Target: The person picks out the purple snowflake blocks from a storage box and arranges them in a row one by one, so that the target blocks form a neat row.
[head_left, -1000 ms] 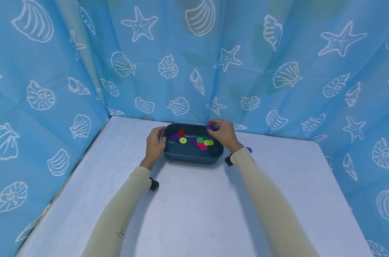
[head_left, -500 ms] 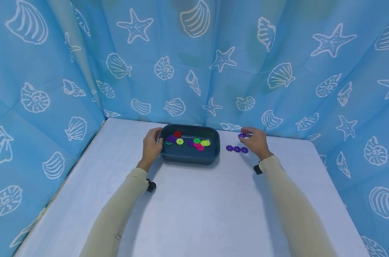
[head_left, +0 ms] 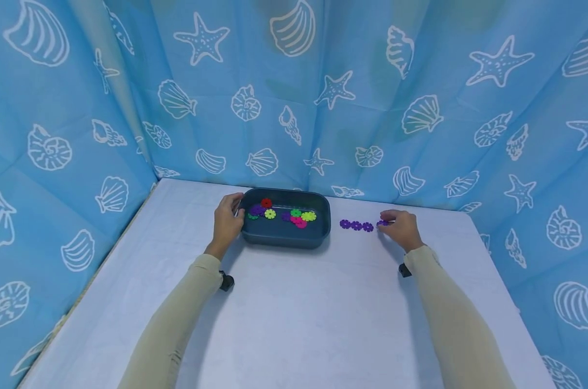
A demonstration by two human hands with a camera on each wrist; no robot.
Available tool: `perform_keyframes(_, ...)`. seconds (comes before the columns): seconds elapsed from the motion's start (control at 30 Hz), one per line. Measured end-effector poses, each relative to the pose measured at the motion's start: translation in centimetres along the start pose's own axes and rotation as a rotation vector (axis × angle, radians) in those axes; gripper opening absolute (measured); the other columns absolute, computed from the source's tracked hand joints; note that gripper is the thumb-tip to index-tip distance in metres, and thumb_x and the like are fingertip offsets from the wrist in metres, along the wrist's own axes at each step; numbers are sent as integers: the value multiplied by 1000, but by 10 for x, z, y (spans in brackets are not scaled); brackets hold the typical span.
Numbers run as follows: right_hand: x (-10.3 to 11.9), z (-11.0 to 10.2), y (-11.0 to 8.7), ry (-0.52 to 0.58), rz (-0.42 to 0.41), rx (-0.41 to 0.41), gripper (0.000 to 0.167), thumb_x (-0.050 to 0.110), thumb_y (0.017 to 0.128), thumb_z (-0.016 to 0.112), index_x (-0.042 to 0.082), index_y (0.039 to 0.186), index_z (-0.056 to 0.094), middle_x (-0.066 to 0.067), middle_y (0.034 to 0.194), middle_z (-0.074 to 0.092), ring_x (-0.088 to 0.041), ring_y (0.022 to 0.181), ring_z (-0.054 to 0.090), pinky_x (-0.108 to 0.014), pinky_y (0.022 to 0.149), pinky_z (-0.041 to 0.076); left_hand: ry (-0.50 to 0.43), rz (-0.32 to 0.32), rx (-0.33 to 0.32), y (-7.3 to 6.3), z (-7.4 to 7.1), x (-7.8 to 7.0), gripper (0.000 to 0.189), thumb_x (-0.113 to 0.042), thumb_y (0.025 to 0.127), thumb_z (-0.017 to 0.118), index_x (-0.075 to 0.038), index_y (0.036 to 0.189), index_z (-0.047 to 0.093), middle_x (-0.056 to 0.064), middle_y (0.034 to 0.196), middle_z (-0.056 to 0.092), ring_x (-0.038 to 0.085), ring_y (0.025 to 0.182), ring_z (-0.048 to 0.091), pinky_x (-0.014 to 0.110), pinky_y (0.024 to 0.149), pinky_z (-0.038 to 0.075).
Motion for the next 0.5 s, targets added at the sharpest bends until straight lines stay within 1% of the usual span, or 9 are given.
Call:
perform_keyframes(0.13, -4, 0, 0, -24, -5, 24, 41, 11, 88, 71, 0, 126, 61, -21, 122, 63, -38, 115, 57, -49, 99, 51, 0, 4, -1, -1, 0, 1, 39, 9, 90, 58, 3, 129, 54, 17, 127, 54, 25, 126, 53, 27, 107, 44)
perform_keyframes(0.27, -5, 2, 1, -38, -3, 49, 41, 10, 88, 70, 0, 126, 61, -20, 124, 62, -38, 117, 56, -50, 100, 50, 4, 7, -1, 0, 0, 1, 39, 10, 90, 59, 3, 129, 54, 17, 127, 55, 24, 126, 53, 27, 107, 44)
perform_keyframes(0.5, -4, 5, 1, -59, -12, 58, 38, 7, 88, 70, 2, 125, 63, -19, 125, 62, -38, 120, 53, -50, 103, 47, 5, 5, 1, 2, 1, 2, 39, 10, 90, 59, 3, 128, 54, 17, 127, 55, 24, 126, 53, 27, 107, 44)
Point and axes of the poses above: each hand's wrist, its own y-axis towards the middle knuckle, its own z-axis out of the palm, x = y × z, the point moved 3 cm from there along y, towards the middle knuckle
